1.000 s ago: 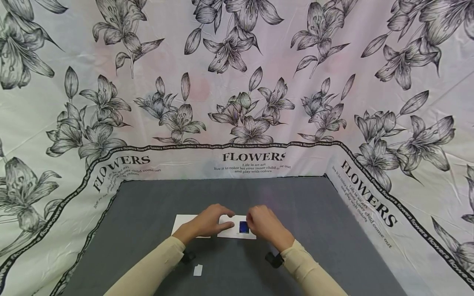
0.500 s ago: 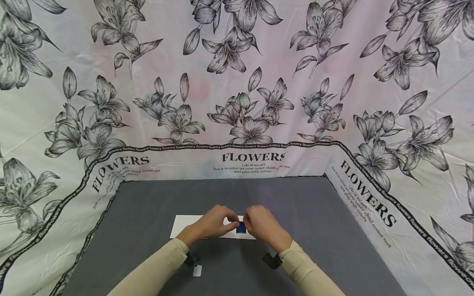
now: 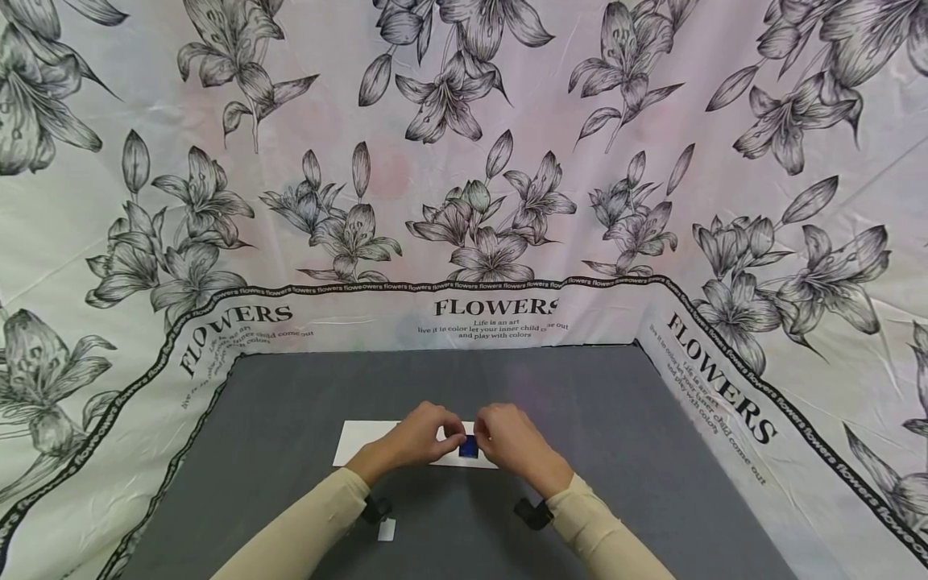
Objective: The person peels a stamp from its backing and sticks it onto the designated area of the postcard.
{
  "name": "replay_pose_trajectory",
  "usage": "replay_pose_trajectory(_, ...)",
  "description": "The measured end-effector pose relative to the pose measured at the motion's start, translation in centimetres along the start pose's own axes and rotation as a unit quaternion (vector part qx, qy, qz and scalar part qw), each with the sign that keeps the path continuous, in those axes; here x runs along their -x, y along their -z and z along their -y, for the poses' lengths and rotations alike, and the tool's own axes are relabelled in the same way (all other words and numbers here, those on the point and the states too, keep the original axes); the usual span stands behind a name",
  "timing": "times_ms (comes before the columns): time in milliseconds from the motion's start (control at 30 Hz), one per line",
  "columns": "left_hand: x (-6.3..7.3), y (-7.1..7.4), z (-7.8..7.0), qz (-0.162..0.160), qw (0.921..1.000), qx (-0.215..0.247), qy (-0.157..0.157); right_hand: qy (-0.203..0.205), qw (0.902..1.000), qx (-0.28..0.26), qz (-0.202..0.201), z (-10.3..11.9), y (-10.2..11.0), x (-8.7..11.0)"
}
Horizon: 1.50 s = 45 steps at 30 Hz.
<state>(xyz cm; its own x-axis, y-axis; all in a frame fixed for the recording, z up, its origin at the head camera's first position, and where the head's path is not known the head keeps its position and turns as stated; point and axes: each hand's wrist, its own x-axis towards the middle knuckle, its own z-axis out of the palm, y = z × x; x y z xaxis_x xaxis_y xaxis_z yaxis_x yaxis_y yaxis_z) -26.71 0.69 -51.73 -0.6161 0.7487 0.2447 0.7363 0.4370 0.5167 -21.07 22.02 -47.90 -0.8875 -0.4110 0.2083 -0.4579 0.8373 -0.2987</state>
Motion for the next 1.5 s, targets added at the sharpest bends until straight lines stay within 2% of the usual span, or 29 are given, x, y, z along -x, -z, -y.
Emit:
replay_pose_trajectory(200,0.04,-0.07,0.21,0.0,1.0,-0.008,0.004,-0.014,0.9998,-0.01,0.0,-0.46,-0.27,0.11)
replay_pose_trajectory(400,0.04,-0.23,0.31,0.004,0.9999,-0.013,0.006,0.006,0.9996,-0.027,0.01,-0.98,-0.57,0.47)
replay_pose_trajectory(767,-0.01,-0.33,0.75,-0.004,1.0,-0.003,0.004,0.032,0.999,-0.031,-0.007,-0.86,-0.6,0.52)
replay_pose_trajectory(1067,0.13,-0.3,0.65,-0.028,0.9995,0.002,0.015,0.037,0.9981,-0.048,-0.008,-0.52,-0.46,0.57)
replay_pose_trajectory(1333,0.4,-0.14,0.35,-0.052,0.9972,0.009,0.052,0.038,0.9981,-0.047,-0.011,-0.51,-0.63,0.55)
replay_pose_trajectory(1500,0.45,-0.23,0.42,-0.057,0.9974,0.004,0.045,0.041,0.9982,-0.041,-0.015,-0.46,-0.66,0.48)
